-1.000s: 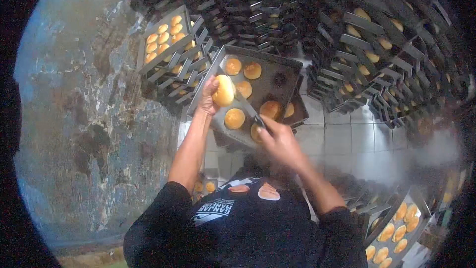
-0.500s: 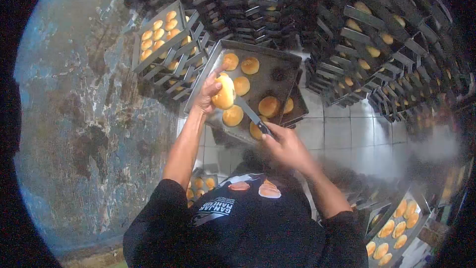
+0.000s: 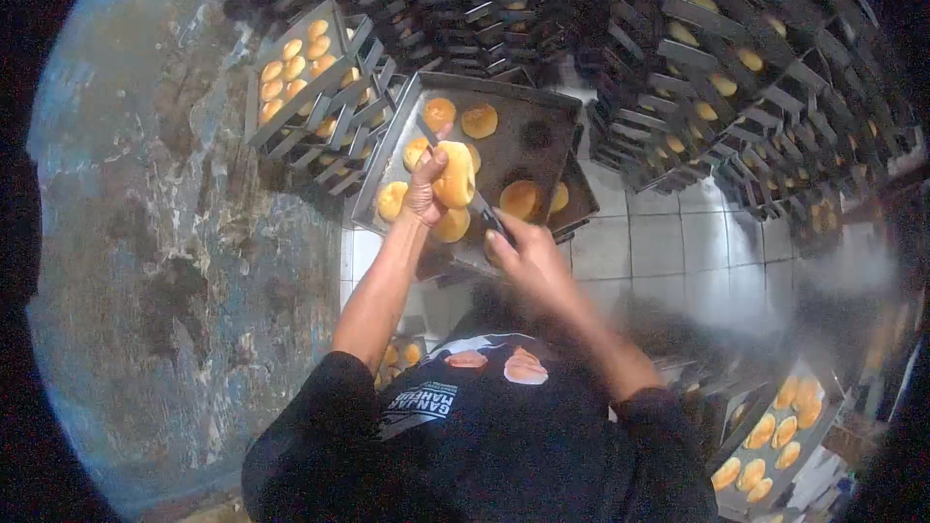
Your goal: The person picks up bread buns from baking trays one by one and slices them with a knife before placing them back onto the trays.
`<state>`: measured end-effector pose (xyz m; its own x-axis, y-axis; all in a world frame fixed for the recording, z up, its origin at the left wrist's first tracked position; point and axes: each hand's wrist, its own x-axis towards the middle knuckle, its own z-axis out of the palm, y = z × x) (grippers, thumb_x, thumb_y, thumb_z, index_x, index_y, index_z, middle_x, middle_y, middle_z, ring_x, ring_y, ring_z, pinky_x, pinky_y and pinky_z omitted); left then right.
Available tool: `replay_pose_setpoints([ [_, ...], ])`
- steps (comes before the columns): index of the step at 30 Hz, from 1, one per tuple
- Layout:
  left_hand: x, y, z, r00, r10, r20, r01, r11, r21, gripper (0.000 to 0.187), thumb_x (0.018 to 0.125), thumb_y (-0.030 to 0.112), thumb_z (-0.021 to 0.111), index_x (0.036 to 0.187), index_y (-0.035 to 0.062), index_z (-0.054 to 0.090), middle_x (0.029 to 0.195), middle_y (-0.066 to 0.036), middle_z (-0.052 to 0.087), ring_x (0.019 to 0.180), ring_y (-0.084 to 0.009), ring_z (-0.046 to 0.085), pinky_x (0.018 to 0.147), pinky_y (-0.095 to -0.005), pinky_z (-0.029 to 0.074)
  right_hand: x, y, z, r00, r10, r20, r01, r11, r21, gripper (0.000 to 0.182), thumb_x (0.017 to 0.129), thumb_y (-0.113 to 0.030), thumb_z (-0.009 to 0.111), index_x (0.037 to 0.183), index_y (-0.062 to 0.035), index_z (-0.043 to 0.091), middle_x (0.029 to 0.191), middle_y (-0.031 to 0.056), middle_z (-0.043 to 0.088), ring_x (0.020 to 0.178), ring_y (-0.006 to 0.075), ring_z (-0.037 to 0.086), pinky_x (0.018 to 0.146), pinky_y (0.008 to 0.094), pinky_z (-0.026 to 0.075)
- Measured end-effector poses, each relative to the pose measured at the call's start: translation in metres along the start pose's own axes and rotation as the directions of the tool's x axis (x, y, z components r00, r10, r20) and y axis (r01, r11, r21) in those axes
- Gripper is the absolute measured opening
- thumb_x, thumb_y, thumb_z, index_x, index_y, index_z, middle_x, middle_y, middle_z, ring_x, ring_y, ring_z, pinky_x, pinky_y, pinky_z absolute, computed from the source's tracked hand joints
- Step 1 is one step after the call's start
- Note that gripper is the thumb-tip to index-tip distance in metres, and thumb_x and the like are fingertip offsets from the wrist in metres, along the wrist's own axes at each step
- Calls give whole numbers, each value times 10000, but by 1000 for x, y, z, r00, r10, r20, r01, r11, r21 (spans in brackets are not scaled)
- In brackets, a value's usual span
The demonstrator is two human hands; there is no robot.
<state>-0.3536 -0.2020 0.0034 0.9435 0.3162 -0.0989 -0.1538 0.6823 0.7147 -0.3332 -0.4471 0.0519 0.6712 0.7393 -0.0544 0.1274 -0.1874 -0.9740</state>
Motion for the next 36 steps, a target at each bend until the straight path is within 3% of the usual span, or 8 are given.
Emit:
replay_pose_setpoints([
  [6, 16, 10, -10, 995, 93, -23, -93, 996, -5, 763, 856, 179, 774, 1498, 160, 362, 1117, -50, 609, 949, -193, 666, 823, -374, 600, -8, 13, -9, 985, -164, -50, 157, 980, -123, 401, 967, -212, 616, 1311, -7, 596, 907, 226, 702, 840, 272, 715, 770, 386, 535],
  [8, 13, 12, -17, 994, 71, -80, -73, 997, -20, 731, 855, 172, 776, 1480, 172, 399, 1108, -49, 615, 931, -193, 673, 797, -370, 610, -32, 12, -16, 998, 52, 35, -51, 998, -24, 395, 975, -202, 607, 1317, -5, 592, 965, 242, 705, 894, 291, 718, 818, 383, 533],
  [20, 43, -22, -14, 968, 107, -227, -121, 991, -49, 546, 918, 202, 720, 1401, 124, 477, 1126, -58, 636, 979, -200, 666, 839, -370, 586, -17, 46, -7, 995, -53, -87, 43, 994, -105, 420, 986, -256, 588, 1347, -43, 582, 1010, 248, 706, 957, 372, 710, 840, 418, 534],
  [22, 45, -32, -12, 961, 84, -264, -95, 995, -29, 434, 942, 254, 696, 1325, 131, 530, 1136, -58, 639, 967, -205, 668, 839, -367, 574, -23, 61, -4, 989, 141, -43, -142, 990, 0, 447, 984, -277, 591, 1367, -49, 573, 1034, 252, 705, 987, 380, 706, 857, 423, 536],
  [29, 71, -85, 2, 938, -17, -346, -4, 998, -62, 391, 958, 400, 668, 1216, 113, 605, 1101, -23, 679, 1001, -175, 657, 843, -344, 557, 40, 102, 8, 984, 142, -104, -141, 990, 16, 471, 982, -298, 582, 1384, -52, 556, 1068, 261, 696, 1023, 385, 694, 861, 438, 535],
  [31, 84, -85, -1, 969, 3, -245, -21, 997, -72, 359, 977, 363, 647, 1215, 98, 600, 1102, -47, 684, 1007, -191, 667, 857, -368, 558, 15, 105, -2, 980, 5, -197, -44, 980, -194, 426, 992, -241, 607, 1331, 16, 575, 925, 124, 711, 797, 176, 679, 739, 325, 530],
  [34, 118, -102, -26, 933, 32, -358, -33, 999, 3, 323, 992, 326, 622, 1218, 97, 593, 1121, -72, 680, 1017, -213, 672, 858, -375, 562, -39, 99, -37, 921, 389, -10, -389, 920, -49, 393, 989, -221, 610, 1317, -5, 594, 845, 74, 688, 688, 149, 617, 653, 316, 508],
  [36, 133, -112, -34, 941, 9, -339, -21, 999, -34, 316, 996, 305, 617, 1226, 90, 586, 1120, -77, 678, 1034, -218, 665, 869, -367, 558, -81, 114, -54, 932, 361, -42, -362, 932, -18, 339, 983, -196, 613, 1275, -24, 613, 763, 12, 639, 610, 116, 537, 582, 301, 461],
])
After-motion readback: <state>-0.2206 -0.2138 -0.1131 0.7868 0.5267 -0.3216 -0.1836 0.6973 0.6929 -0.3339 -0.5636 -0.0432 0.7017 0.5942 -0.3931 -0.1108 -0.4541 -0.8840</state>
